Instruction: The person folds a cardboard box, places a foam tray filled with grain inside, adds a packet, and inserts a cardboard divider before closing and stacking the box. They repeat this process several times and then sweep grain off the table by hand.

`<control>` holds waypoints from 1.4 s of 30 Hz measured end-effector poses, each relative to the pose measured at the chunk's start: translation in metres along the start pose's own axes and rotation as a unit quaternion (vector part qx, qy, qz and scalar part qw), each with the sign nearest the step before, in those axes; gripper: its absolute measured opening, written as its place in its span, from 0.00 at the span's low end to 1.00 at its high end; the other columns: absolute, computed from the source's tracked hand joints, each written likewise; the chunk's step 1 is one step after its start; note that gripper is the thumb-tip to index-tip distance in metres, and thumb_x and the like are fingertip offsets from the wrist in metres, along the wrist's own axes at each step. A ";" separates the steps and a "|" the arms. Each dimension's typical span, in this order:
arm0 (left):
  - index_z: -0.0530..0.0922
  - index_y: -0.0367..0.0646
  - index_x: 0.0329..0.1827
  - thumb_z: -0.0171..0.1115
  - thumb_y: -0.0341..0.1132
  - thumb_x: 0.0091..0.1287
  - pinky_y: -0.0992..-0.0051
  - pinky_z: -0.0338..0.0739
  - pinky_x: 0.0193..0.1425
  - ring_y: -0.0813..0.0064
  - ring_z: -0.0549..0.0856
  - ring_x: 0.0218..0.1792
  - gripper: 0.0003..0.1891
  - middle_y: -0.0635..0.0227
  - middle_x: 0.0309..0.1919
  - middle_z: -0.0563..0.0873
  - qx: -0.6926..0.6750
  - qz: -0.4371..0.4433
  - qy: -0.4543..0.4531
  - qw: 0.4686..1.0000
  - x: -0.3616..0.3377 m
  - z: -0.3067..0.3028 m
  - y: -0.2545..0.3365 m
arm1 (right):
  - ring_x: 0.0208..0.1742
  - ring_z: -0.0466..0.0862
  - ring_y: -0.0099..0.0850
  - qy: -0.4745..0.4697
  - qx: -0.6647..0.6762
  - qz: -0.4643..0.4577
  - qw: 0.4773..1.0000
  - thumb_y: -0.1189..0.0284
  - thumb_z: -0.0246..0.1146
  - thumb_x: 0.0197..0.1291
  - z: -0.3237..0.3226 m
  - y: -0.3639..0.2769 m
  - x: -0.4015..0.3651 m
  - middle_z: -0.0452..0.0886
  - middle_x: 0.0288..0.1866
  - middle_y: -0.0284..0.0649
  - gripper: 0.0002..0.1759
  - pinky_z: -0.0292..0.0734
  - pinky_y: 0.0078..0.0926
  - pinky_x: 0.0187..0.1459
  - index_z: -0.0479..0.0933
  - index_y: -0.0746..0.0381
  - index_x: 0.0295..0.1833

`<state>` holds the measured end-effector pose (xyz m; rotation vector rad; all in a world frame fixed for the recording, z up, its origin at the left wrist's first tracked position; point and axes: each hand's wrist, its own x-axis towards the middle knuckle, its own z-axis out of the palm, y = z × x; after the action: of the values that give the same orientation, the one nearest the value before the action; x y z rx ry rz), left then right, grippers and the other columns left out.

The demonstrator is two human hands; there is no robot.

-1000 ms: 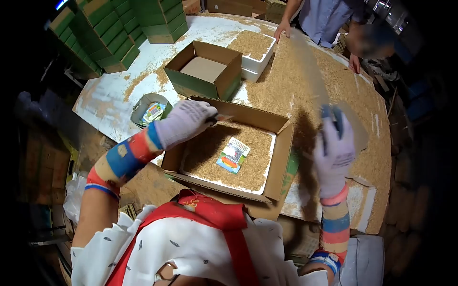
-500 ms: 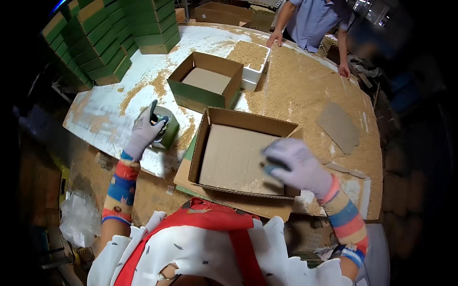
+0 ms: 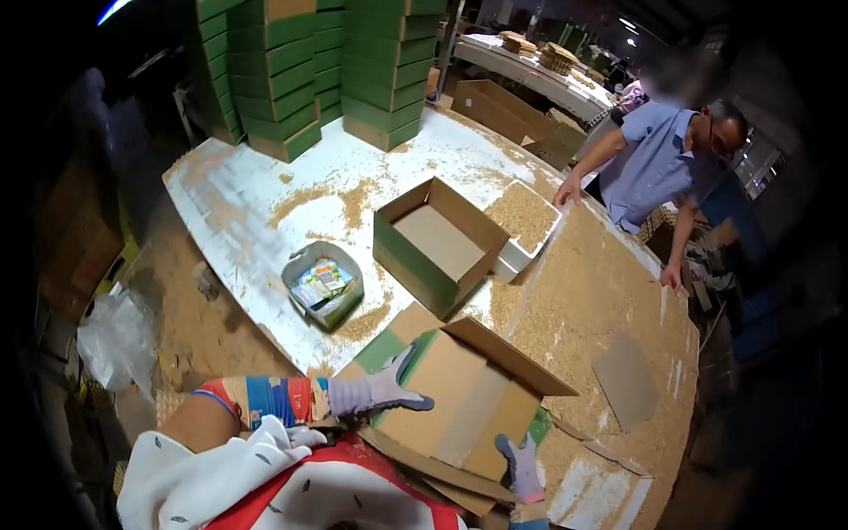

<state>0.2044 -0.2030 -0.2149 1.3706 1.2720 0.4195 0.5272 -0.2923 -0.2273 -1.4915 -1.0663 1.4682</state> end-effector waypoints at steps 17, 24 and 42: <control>0.61 0.43 0.73 0.42 0.70 0.67 0.72 0.54 0.74 0.69 0.68 0.67 0.43 0.62 0.68 0.70 -0.286 0.049 -0.031 0.957 0.212 -0.268 -0.062 | 0.62 0.75 0.34 0.010 0.335 -0.169 0.927 0.63 0.58 0.67 0.160 -0.120 0.251 0.74 0.62 0.42 0.28 0.72 0.33 0.62 0.63 0.61 0.69; 0.64 0.38 0.71 0.43 0.52 0.76 0.73 0.59 0.70 0.67 0.69 0.65 0.30 0.63 0.66 0.71 -0.113 0.065 0.171 0.977 0.225 -0.285 -0.103 | 0.59 0.77 0.34 0.015 0.282 0.009 0.959 0.57 0.63 0.61 0.147 -0.076 0.306 0.74 0.63 0.42 0.34 0.75 0.35 0.57 0.65 0.59 0.69; 0.76 0.36 0.56 0.67 0.41 0.56 0.60 0.69 0.64 0.49 0.77 0.55 0.26 0.50 0.50 0.80 0.207 0.380 0.067 0.899 -0.036 -0.164 -0.011 | 0.74 0.56 0.52 0.075 -0.336 -0.287 0.894 0.46 0.63 0.56 0.224 -0.069 0.139 0.60 0.72 0.56 0.45 0.50 0.53 0.71 0.59 0.59 0.73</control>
<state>0.0511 -0.1574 -0.1647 2.2393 0.9098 0.8171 0.2986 -0.1445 -0.2199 -1.4974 -1.8365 0.5702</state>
